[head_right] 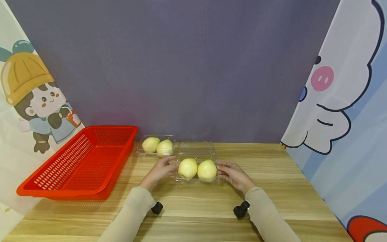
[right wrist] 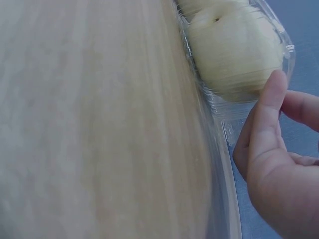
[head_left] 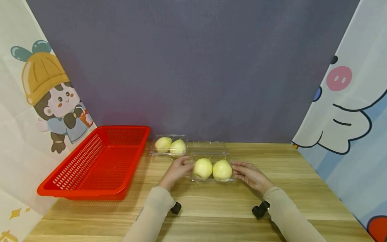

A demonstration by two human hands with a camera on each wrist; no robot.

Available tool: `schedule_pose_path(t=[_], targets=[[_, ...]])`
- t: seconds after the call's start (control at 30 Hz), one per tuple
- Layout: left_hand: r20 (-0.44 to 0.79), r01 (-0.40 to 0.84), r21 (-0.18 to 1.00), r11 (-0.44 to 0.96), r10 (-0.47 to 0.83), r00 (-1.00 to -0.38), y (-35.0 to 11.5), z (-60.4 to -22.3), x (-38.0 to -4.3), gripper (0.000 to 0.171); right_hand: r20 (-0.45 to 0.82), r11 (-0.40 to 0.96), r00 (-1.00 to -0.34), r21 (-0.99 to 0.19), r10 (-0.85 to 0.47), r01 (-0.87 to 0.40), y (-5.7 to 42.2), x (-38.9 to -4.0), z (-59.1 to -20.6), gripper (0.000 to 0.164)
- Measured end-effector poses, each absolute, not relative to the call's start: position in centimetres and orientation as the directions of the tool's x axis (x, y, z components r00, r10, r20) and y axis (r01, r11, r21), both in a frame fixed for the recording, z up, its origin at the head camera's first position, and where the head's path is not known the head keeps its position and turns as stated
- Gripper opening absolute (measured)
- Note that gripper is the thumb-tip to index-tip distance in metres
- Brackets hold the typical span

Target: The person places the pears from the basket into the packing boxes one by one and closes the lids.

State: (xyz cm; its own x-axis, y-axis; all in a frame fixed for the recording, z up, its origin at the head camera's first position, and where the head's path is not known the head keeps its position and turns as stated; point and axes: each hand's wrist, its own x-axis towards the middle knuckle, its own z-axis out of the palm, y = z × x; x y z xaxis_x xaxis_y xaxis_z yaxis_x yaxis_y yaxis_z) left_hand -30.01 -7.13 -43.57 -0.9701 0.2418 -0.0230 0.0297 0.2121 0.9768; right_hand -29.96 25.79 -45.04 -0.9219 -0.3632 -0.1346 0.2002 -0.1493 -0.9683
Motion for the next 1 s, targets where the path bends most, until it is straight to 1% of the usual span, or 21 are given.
schedule_pose_path(t=[0.1, 0.23, 0.3, 0.37, 0.63, 0.83, 1.0], targets=[[-0.056, -0.014, 0.985, 0.173, 0.244, -0.968, -7.2, -43.9, -30.1, 0.056, -0.134, -0.157, -0.922, -0.967, -0.363, 0.202, 25.8, -29.9, -45.1, 0.044], [-0.105, -0.101, 0.994, 0.029, 0.281, -0.954, -7.3, -44.5, -30.5, 0.05, -0.133, -0.167, -0.922, -0.965, -0.363, 0.204, 25.7, -30.0, -45.2, 0.036], [-0.123, -0.142, 0.989, -0.042, 0.303, -0.945, -7.3, -44.7, -30.7, 0.05, -0.134, -0.169, -0.922, -0.964, -0.363, 0.207, 25.7, -30.0, -45.2, 0.035], [-0.135, -0.165, 0.983, -0.074, 0.312, -0.94, -7.4, -44.8, -30.8, 0.051, -0.135, -0.169, -0.921, -0.963, -0.364, 0.208, 25.7, -30.1, -45.3, 0.035], [-0.158, -0.192, 0.977, -0.089, 0.298, -0.941, -7.3, -44.8, -30.9, 0.05, -0.139, -0.128, -0.921, -0.972, -0.364, 0.197, 25.9, -30.2, -45.2, 0.039], [-0.178, -0.213, 0.973, -0.093, 0.289, -0.941, -7.2, -44.8, -31.0, 0.051, -0.165, -0.104, -0.944, -0.974, -0.287, 0.202, 26.0, -30.5, -44.9, 0.049], [-0.168, -0.202, 0.975, -0.096, 0.277, -0.946, -7.2, -44.9, -31.0, 0.05, -0.151, -0.08, -0.96, -0.981, -0.234, 0.174, 25.7, -31.0, -44.6, 0.05]])
